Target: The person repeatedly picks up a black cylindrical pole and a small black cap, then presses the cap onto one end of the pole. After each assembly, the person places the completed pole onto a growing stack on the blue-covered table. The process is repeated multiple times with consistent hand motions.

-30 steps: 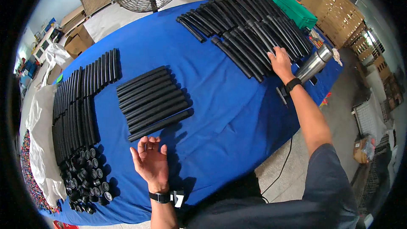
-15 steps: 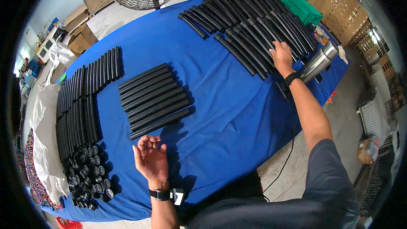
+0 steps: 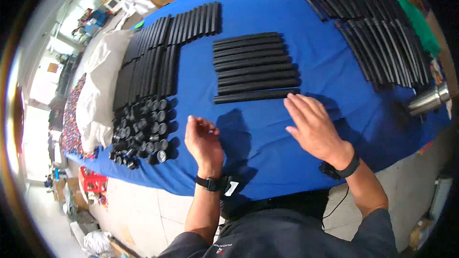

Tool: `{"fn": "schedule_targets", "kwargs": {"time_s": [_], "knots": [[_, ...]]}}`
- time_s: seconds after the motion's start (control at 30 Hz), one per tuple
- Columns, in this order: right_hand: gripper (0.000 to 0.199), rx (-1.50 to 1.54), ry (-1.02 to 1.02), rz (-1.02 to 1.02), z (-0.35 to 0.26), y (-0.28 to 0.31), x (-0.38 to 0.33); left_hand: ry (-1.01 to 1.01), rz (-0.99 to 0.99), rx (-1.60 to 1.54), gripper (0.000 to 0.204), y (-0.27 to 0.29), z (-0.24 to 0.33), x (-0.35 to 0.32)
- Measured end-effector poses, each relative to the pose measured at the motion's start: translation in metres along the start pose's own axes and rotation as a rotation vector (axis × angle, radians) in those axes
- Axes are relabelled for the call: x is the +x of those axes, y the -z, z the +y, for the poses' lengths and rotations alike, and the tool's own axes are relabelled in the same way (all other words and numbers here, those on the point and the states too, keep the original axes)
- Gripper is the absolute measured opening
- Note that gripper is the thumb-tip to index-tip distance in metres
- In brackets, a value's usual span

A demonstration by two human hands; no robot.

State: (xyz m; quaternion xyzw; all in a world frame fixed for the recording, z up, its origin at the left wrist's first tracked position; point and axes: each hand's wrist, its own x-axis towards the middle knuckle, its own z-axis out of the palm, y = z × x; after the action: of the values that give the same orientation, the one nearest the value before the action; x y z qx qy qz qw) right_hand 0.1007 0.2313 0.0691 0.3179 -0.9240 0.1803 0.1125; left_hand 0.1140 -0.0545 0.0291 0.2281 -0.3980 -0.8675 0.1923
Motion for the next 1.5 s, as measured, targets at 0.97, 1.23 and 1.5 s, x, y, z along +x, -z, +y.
{"fn": "schedule_targets", "kwargs": {"time_s": [0.97, 1.23, 1.5], "knots": [[0.037, 0.159, 0.072, -0.129, -0.053, -0.038, 0.01, -0.617, 0.093, 1.912, 0.048, 0.14, 0.121, -0.005], [0.031, 0.256, -0.134, 0.009, -0.035, -0.02, -0.016, -0.182, -0.06, 0.841, 0.03, 0.09, 0.134, -0.033], [0.037, 0.773, -0.579, 0.048, 0.006, -0.002, -0.064, 0.554, -0.698, -0.085, 0.041, -0.034, 0.027, -0.004]]}}
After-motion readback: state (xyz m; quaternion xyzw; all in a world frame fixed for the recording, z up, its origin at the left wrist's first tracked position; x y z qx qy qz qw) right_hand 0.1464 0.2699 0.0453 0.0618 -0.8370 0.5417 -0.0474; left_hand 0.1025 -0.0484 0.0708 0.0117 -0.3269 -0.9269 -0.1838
